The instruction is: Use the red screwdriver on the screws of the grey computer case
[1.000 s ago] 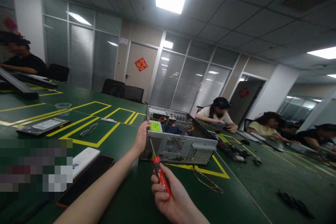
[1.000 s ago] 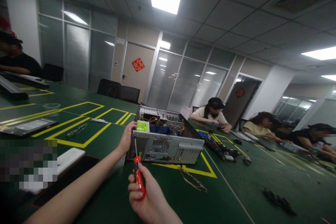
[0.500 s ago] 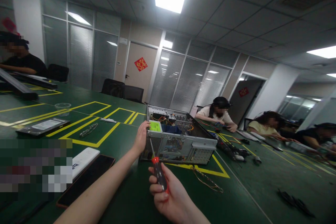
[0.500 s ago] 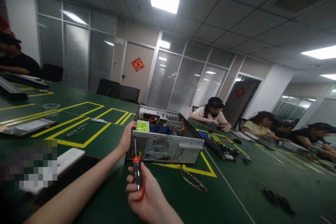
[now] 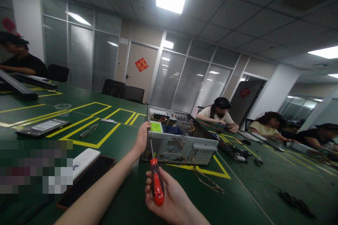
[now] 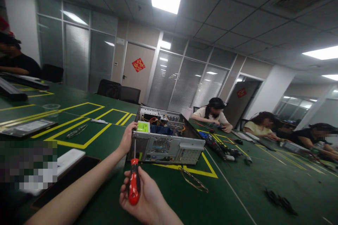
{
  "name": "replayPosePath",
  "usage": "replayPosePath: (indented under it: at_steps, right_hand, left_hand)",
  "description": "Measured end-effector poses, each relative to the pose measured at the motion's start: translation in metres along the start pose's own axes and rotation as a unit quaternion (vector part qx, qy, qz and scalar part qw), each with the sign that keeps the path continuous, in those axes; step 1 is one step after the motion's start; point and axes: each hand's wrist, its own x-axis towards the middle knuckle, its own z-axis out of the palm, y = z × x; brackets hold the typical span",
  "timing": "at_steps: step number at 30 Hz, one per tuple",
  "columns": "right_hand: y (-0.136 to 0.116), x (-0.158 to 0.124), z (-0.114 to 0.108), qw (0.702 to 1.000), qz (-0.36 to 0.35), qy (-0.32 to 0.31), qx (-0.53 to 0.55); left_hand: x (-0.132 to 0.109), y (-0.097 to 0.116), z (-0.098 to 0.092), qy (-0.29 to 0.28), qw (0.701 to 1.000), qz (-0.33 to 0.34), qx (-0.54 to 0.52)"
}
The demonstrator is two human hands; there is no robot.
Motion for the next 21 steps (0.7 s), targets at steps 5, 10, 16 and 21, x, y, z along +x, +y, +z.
replayPosePath:
  at_steps: [5,10,16,21]
  right_hand:
    - [-0.005,-0.001,-0.004,0.998,0.001,-0.038,0.046]
    - [-0.004,-0.005,0.002,0.998,-0.014,0.005,0.056]
    - [0.001,-0.004,0.008,0.998,-0.031,0.041,0.022]
    - [-0.003,-0.004,0.002,1.0,-0.012,-0.01,0.021]
  left_hand:
    - [0.0,-0.003,0.002,0.0,1.0,-0.002,0.009]
    - [0.0,-0.004,0.002,0.003,1.0,0.002,0.0]
    - [0.0,0.0,0.0,-0.002,1.0,-0.004,-0.001]
    - [-0.001,0.001,0.001,0.0,1.0,-0.007,0.003]
